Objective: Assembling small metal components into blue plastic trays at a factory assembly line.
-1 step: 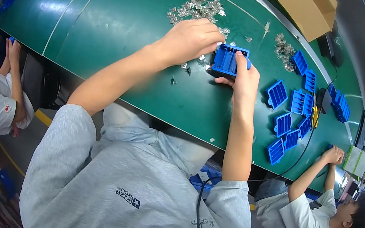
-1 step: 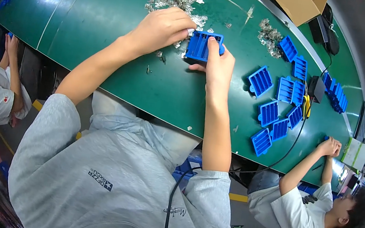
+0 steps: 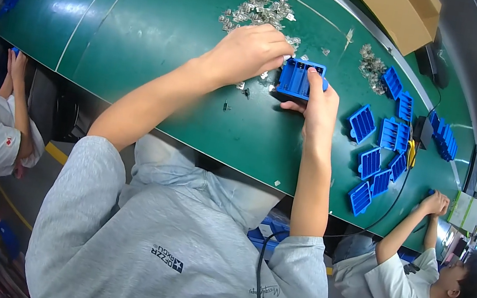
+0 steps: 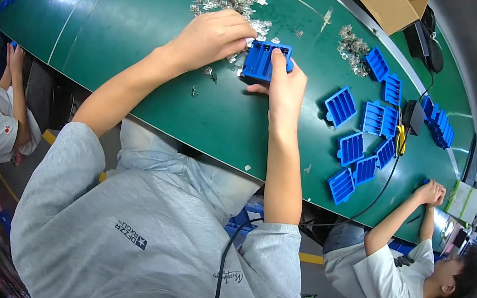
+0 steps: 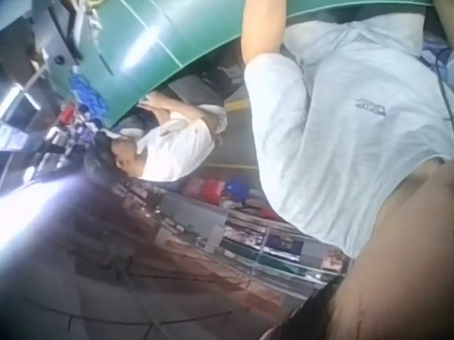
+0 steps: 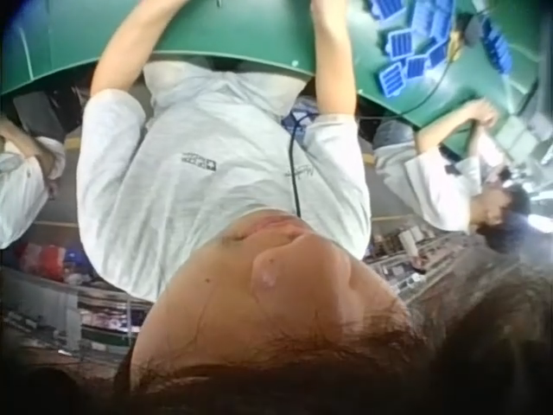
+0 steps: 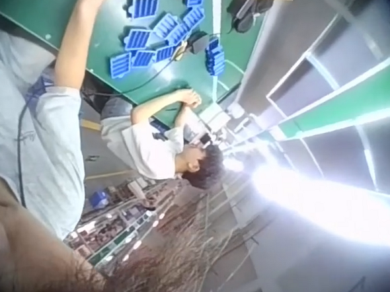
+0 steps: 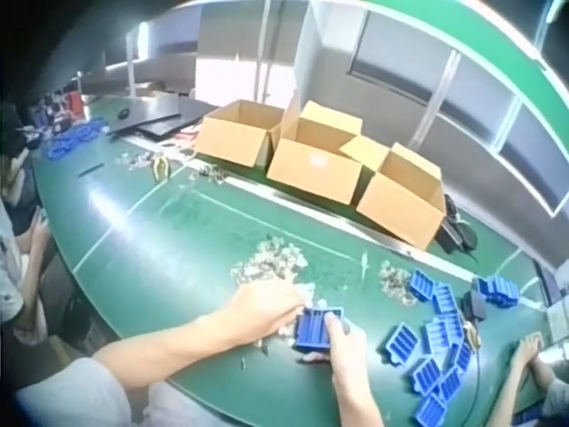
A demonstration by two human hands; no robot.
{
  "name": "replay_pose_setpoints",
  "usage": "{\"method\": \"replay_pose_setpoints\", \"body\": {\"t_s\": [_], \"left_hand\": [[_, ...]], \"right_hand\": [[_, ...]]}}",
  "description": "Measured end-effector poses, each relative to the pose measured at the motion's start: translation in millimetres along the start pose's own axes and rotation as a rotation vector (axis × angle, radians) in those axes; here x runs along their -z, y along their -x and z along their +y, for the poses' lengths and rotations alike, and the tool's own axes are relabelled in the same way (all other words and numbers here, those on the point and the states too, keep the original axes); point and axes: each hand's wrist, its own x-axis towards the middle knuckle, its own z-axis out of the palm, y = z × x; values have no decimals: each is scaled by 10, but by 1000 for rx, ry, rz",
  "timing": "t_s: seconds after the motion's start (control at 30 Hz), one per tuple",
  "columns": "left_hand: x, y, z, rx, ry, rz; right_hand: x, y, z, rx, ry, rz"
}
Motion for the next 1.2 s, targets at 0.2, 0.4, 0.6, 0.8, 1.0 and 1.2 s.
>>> {"method": "replay_pose_setpoints", "body": {"t_s": [0.2, 0.4, 0.6, 0.8, 1.0, 1.2], "left_hand": [[-17, 5, 2, -5, -26, -37], [-50, 1, 54, -15, -75, -36], [-36, 14, 39, 17, -28, -31], [7, -20, 25, -7, -78, -53], [-26, -11, -4, -59, -124, -105], [-80, 30, -70, 79, 87, -90]], "right_hand": [[10, 4, 2, -19, 16, 12], [-7, 25, 3, -28, 34, -1], [-22, 44, -31, -36, -23, -21], [-15, 32, 9, -31, 3, -38], [-57, 67, -16, -12, 2, -57], [-49, 47, 14, -3, -18, -51]]}}
